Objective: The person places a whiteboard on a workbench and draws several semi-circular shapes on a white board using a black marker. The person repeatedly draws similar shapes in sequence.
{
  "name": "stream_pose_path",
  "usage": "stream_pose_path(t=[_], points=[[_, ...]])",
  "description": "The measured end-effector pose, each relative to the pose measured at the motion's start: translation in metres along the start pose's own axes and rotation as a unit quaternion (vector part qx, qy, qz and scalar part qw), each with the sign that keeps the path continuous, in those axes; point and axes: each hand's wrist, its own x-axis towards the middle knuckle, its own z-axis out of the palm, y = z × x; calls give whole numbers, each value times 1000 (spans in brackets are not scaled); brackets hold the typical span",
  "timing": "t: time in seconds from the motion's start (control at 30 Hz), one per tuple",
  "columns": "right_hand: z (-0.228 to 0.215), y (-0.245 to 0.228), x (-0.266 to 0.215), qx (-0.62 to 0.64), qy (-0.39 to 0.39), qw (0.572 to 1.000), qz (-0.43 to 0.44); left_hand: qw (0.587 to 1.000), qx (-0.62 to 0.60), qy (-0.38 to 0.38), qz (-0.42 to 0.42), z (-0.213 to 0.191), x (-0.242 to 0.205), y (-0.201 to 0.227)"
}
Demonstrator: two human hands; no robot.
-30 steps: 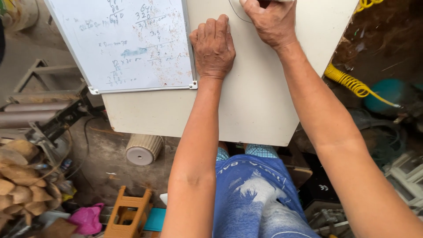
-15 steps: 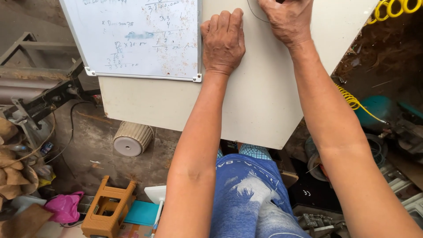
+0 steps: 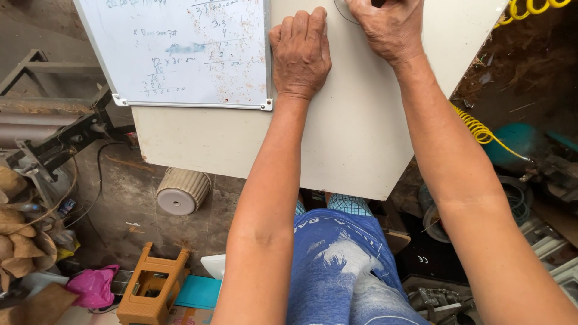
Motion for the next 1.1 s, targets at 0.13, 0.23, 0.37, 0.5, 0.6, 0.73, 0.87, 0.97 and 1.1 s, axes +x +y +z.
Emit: stream_pose_path(t=[0.13, 0.23, 0.37, 0.5, 0.6, 0.73, 0.87, 0.97, 1.1], points=[[-4, -3, -7, 18, 8, 1000, -21, 1000, 10, 0, 4, -2, 1, 1], [-8, -13, -11, 27, -10, 1000, -5, 1000, 5, 8, 6, -2, 1, 1], [-10, -2, -17, 36, 1, 999, -21, 1000, -2, 11, 5, -2, 1, 1], [-18, -17, -20, 60, -18, 998, -20, 1000, 2, 15, 8, -5, 3, 2], [-22, -19, -22, 62, -31, 997, -17, 1000, 3, 15, 7, -5, 4, 2], [-31, -28, -26, 84, -60, 994, -26, 1000, 1, 9, 6, -7, 4, 2], [-37, -15, -32, 48, -59, 997, -25, 1000, -4, 9, 10, -4, 2, 0], [-42, -13, -34, 34, -61, 997, -27, 1000, -3, 6, 8, -5, 3, 1], [-46, -12, -37, 14, -57, 998, -12, 1000, 0, 1, 7, -5, 3, 1]])
